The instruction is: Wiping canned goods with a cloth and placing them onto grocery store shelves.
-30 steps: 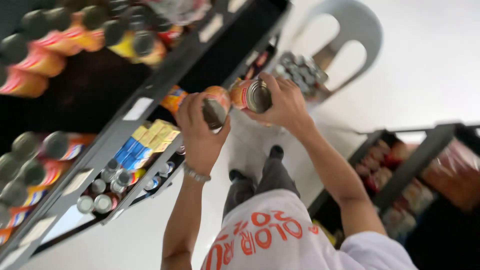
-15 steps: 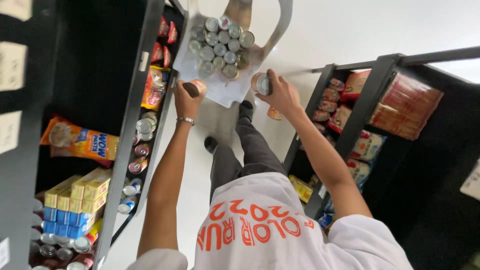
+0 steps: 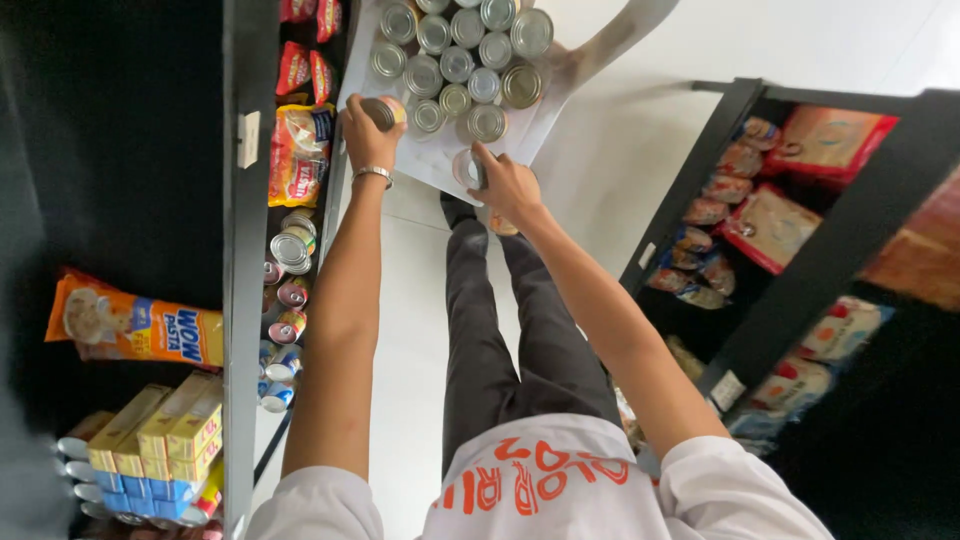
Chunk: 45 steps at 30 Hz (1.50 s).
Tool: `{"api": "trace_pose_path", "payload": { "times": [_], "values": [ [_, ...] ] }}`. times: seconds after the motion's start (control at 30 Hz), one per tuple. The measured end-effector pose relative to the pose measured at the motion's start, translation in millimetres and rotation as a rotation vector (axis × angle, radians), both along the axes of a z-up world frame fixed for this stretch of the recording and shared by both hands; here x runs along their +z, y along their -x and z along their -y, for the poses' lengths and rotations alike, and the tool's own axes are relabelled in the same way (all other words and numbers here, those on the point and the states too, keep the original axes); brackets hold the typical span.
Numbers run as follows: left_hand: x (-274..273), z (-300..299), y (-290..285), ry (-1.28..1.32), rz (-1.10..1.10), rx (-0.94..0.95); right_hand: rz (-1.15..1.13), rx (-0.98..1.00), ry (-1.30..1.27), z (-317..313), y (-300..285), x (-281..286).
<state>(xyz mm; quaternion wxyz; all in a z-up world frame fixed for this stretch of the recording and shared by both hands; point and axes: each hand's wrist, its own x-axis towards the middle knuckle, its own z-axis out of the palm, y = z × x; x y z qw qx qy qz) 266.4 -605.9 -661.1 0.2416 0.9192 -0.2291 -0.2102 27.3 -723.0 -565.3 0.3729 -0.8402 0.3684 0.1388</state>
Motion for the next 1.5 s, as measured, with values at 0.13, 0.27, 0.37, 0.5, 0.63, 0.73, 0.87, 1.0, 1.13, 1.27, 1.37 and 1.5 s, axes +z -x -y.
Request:
{"api": "trace_pose_path", "payload": {
  "times": [0.13,0.27,0.37,0.5,0.63,0.73,0.87,1.0,1.13,1.27,1.37,1.5],
  "values": [
    [-39,5,-15,0.032,0.034,-0.043,-0.087,-0.010,0.050,-11,-22,-68],
    [-75,11,-20,0.025,-0.046,-0.035,-0.131,0.055,0.154,-27,-38,-115],
    [-93,8,-18,0.058,-0.024,-0.047,-0.140,0.052,0.286,-41,-45,-141],
    [-131,-14,-4,0.210,-0.009,0.025,-0.193,-0.011,0.314,-49,-52,-153],
    [-154,-55,67,0.201,-0.193,0.456,-0.231,-0.012,0.314,-58,-39,-161],
    [-115,-67,142,-0.008,-0.363,-0.126,-0.142,-0.122,0.260,-65,-26,-128],
    [-89,-66,177,0.311,-1.071,0.456,-0.007,-0.286,0.380,-81,-15,-129],
    [-86,-86,164,0.339,-0.754,-0.317,0.268,-0.373,0.464,-75,-22,-114],
    [-58,-77,148,0.287,-0.389,-0.518,0.392,-0.341,0.448,-88,-52,-94],
    [-79,-84,141,0.276,-0.328,-0.169,0.521,-0.388,0.136,-103,-70,-84],
    [-103,-84,122,0.273,-0.255,0.130,0.500,-0.521,-0.017,-106,-60,-88],
    [-151,-87,91,0.308,0.098,0.199,0.485,-0.585,-0.478,-135,-41,-142]
  ]
}}
